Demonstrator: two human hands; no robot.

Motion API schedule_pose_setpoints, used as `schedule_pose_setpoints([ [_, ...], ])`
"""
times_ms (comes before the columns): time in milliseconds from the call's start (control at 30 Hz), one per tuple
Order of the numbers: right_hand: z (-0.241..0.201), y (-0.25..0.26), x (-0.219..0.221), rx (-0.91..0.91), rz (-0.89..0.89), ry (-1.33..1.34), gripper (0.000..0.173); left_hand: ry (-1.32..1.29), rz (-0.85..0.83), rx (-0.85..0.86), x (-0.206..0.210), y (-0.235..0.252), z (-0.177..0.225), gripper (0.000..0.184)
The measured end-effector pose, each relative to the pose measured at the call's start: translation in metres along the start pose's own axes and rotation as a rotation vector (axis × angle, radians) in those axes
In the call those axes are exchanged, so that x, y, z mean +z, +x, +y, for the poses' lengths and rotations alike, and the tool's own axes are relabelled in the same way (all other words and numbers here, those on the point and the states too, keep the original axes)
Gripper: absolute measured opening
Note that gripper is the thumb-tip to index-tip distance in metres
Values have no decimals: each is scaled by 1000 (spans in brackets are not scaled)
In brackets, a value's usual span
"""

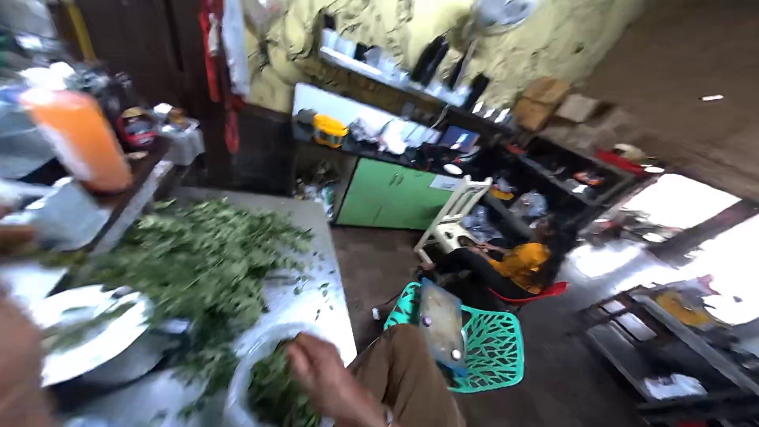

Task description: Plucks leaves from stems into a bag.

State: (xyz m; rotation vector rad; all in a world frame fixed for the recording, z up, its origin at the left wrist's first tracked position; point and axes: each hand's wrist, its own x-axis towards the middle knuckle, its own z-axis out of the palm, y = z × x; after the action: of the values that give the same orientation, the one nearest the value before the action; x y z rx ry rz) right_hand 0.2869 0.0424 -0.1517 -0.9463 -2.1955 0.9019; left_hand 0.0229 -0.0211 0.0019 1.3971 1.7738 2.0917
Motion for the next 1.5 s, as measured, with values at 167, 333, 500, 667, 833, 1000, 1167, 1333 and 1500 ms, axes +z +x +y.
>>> schedule_pose_setpoints([
  [167,31,-13,2,155,-255,-48,42,-134,148,182,-10,30,-55,23],
  [333,24,-3,-19,64,-62,40,29,-196,48,243,12,21,-19,16],
  [500,-35,45,-61,-236,318,219,21,-160,-1,268,27,12,-9,20],
  [667,-89,92,-67,-461,313,108,20,-169,-41,262,41,5,-8,20],
  [833,-88,125,-45,-529,-3,14,40,-192,-85,237,41,3,-8,24],
  [1000,-83,127,-30,-623,13,-40,22,-261,-185,215,42,5,-24,27],
  [1167,-87,127,-26,-611,9,-70,25,-328,-241,142,54,4,-34,24],
  [1333,-89,125,-28,-583,-145,-187,29,-277,-280,111,57,2,-31,23],
  [1500,-96,116,-22,-564,-157,-206,26,-284,-230,73,61,1,-36,23],
])
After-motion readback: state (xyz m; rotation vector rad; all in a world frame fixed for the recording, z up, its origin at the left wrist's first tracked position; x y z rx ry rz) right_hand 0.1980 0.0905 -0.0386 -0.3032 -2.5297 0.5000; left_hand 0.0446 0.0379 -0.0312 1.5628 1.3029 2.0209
